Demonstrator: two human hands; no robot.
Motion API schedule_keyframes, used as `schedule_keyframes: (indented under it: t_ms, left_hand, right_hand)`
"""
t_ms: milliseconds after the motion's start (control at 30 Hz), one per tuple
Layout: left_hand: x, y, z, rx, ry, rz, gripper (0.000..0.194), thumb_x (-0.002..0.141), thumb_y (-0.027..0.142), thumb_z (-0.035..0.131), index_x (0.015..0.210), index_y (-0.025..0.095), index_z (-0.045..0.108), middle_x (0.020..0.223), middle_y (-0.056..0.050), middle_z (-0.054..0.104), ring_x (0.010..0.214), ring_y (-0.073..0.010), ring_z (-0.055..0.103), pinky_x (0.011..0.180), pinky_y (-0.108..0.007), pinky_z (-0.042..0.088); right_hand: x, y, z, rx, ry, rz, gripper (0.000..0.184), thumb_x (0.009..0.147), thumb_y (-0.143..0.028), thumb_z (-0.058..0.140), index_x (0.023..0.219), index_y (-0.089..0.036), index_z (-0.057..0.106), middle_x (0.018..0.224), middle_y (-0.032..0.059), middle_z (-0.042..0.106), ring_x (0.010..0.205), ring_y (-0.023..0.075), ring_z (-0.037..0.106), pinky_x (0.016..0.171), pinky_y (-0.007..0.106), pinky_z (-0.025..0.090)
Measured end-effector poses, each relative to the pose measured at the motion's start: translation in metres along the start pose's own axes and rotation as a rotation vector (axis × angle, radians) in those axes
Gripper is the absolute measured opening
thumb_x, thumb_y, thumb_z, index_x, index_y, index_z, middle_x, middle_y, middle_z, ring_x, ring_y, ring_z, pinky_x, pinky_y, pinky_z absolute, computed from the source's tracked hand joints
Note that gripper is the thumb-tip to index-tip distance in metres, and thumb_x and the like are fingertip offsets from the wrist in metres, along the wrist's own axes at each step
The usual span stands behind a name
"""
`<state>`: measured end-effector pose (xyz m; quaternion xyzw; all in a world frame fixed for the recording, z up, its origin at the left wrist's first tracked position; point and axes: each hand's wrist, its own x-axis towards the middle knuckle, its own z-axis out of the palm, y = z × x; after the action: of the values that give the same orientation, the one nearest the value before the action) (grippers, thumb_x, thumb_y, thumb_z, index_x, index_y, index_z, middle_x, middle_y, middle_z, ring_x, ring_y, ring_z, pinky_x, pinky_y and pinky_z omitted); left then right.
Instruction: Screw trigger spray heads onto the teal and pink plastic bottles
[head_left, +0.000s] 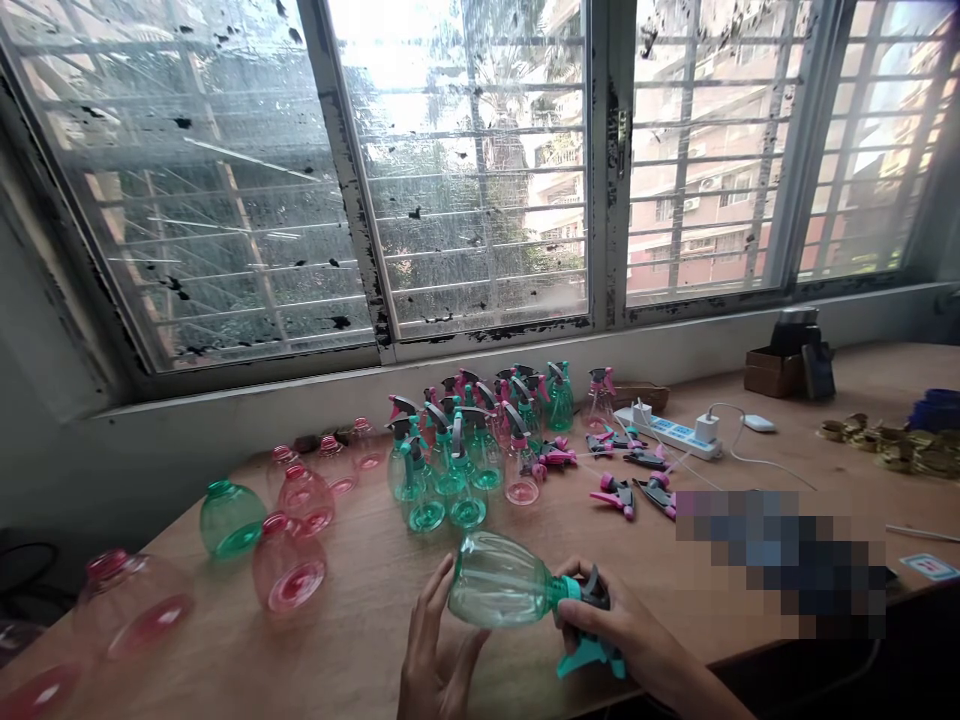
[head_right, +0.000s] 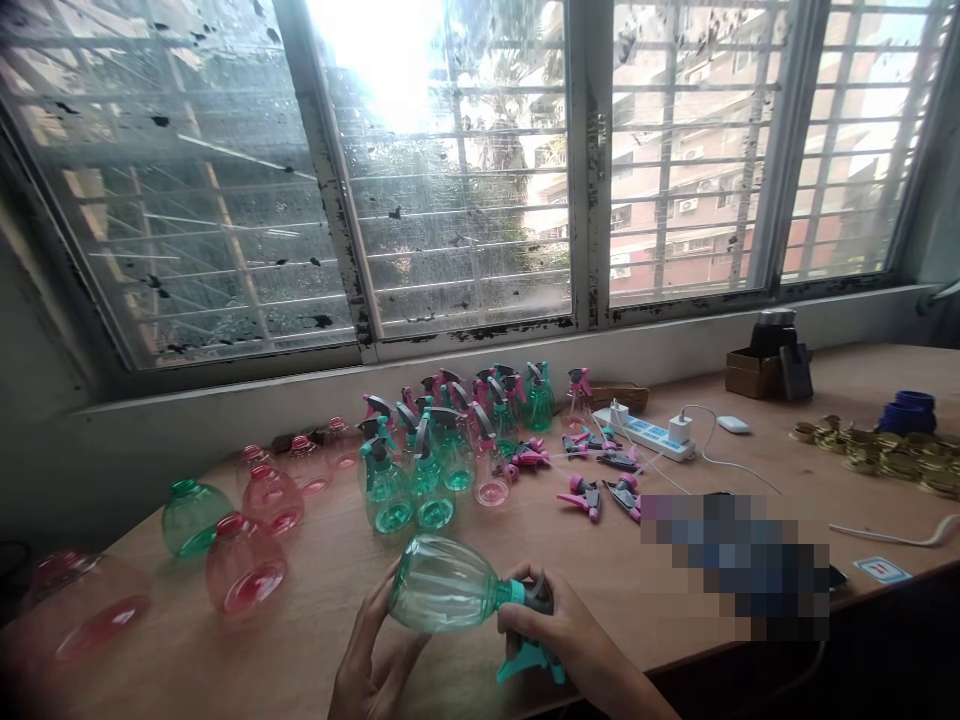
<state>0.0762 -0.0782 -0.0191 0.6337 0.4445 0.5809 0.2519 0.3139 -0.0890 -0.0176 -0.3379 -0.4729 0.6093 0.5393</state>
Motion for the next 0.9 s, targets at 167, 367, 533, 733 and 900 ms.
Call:
schedule_keyframes:
  t_ms: [167,367,533,733,900]
  left_hand:
    - [-0.001,-0.004,0.002,0.006,0.02,0.068,0.047,0.084,0.046,0.074,0.129,0.034,0.065,0.14,-0.006,0.066,0.134,-0.0356,0.057,0.115,-0.052,0.046]
    - [-0.002,-0.004,0.003,0.029,0.06,0.117,0.053,0.08,0.049,0.077,0.128,0.031,0.065,0.148,-0.01,0.058,0.14,-0.0388,0.05,0.117,-0.06,0.038]
    - [-0.001,-0.001,0.003,-0.032,0.041,0.088,0.05,0.082,0.049,0.075,0.127,0.029,0.065,0.148,-0.011,0.058,0.14,-0.0372,0.05,0.119,-0.057,0.036]
    - [0.0,0.001,0.002,-0.031,0.006,0.033,0.046,0.085,0.045,0.073,0.129,0.032,0.066,0.148,-0.007,0.057,0.141,-0.0347,0.05,0.12,-0.051,0.037]
    - [-0.001,-0.003,0.001,-0.04,-0.035,0.004,0.052,0.084,0.044,0.075,0.134,0.035,0.061,0.152,-0.006,0.053,0.135,-0.0351,0.057,0.111,-0.048,0.049]
  right_hand:
    - [0.002,0.004,-0.002,0.02,0.001,-0.004,0.04,0.077,-0.044,0.086,0.097,-0.022,0.058,0.073,-0.0028,0.072,0.062,0.0166,0.069,0.058,0.026,0.054]
    - [-0.001,-0.001,-0.001,-0.033,-0.03,-0.019,0.038,0.08,-0.041,0.084,0.097,-0.02,0.059,0.068,-0.0034,0.072,0.062,0.0147,0.067,0.06,0.024,0.051]
    - [-0.003,-0.006,0.002,-0.06,-0.024,-0.01,0.038,0.079,-0.04,0.085,0.098,-0.02,0.059,0.065,-0.0041,0.071,0.061,0.0133,0.065,0.06,0.023,0.049]
    - [0.0,0.0,0.0,-0.034,-0.004,-0.004,0.039,0.079,-0.039,0.085,0.1,-0.02,0.059,0.065,-0.0039,0.072,0.06,0.0132,0.066,0.057,0.022,0.05]
    - [0.003,0.008,-0.004,-0.022,0.0,-0.023,0.039,0.081,-0.039,0.084,0.102,-0.02,0.058,0.067,-0.0029,0.073,0.061,0.0142,0.067,0.057,0.022,0.051]
